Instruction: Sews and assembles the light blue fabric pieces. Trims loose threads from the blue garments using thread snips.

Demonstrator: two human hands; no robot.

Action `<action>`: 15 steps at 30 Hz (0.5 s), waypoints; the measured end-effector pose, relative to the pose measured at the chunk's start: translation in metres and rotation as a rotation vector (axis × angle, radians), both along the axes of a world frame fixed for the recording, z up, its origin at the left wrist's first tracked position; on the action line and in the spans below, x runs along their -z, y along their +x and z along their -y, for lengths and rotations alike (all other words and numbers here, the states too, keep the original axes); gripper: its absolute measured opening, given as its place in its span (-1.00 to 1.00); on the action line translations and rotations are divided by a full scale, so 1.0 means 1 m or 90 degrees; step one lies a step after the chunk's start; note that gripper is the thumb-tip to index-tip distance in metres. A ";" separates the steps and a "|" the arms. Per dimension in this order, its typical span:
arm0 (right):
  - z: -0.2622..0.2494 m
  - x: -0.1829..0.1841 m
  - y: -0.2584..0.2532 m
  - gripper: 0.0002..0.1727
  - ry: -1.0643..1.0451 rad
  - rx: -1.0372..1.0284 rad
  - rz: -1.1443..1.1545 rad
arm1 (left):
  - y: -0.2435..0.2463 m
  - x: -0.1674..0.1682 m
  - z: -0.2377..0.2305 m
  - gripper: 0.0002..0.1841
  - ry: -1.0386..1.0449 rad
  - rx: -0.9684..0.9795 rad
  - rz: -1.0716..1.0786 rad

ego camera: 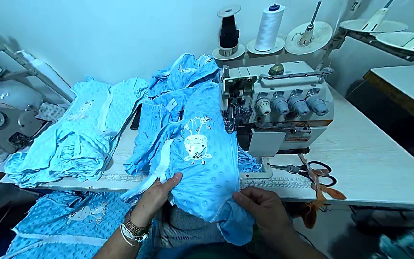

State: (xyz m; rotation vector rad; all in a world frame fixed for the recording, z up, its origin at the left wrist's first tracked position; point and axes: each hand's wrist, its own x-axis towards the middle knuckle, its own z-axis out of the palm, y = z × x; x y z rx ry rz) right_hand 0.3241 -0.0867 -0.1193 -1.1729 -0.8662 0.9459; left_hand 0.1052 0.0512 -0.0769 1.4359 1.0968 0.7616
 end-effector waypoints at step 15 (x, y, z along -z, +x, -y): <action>-0.058 -0.014 0.024 -0.78 0.004 0.039 0.080 | 0.020 -0.037 -0.062 -0.66 0.191 0.052 -0.256</action>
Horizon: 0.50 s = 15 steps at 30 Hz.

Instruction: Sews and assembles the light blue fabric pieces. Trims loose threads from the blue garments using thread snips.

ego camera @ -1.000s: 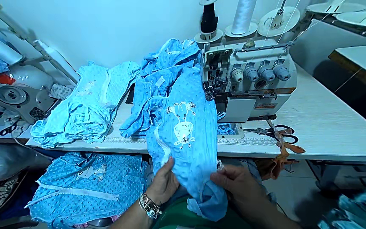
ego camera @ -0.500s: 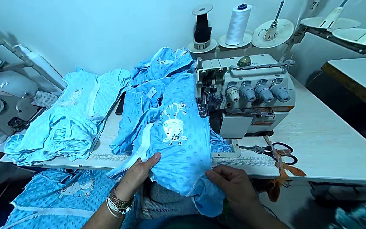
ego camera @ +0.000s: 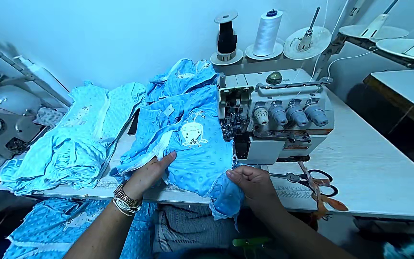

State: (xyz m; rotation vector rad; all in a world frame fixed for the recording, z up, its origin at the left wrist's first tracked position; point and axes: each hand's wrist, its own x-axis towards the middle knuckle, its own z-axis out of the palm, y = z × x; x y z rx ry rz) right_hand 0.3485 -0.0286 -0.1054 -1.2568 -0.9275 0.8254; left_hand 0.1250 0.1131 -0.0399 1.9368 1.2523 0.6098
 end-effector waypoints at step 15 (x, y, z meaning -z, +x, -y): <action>-0.016 -0.012 0.013 -0.77 -0.009 0.079 0.006 | 0.022 -0.038 -0.050 -0.54 0.202 0.117 -0.187</action>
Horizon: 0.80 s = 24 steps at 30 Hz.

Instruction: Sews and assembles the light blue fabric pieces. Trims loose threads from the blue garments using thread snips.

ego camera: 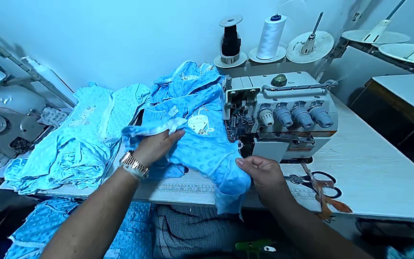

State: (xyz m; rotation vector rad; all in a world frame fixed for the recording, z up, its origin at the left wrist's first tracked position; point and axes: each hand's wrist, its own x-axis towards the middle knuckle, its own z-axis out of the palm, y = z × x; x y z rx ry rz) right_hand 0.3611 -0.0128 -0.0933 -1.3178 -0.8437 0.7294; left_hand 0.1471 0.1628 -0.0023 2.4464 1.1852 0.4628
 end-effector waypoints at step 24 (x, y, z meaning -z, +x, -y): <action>0.020 0.004 -0.033 -0.89 -0.015 -0.001 -0.127 | 0.051 0.054 0.098 -0.46 0.214 0.269 0.118</action>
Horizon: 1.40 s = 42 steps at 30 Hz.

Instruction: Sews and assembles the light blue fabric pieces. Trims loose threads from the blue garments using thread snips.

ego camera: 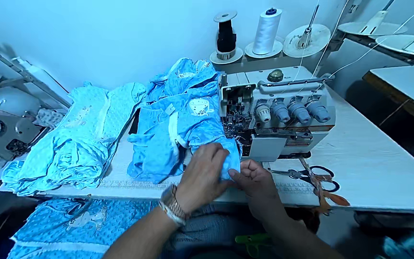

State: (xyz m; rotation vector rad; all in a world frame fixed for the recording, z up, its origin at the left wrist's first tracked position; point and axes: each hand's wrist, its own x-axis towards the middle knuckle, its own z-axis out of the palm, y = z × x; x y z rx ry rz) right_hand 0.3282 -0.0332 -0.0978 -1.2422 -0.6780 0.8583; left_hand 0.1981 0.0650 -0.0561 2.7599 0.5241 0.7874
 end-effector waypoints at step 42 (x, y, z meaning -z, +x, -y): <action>0.062 0.003 -0.022 -0.82 -0.040 -0.129 -0.148 | -0.048 0.054 0.057 -0.86 0.113 0.139 0.280</action>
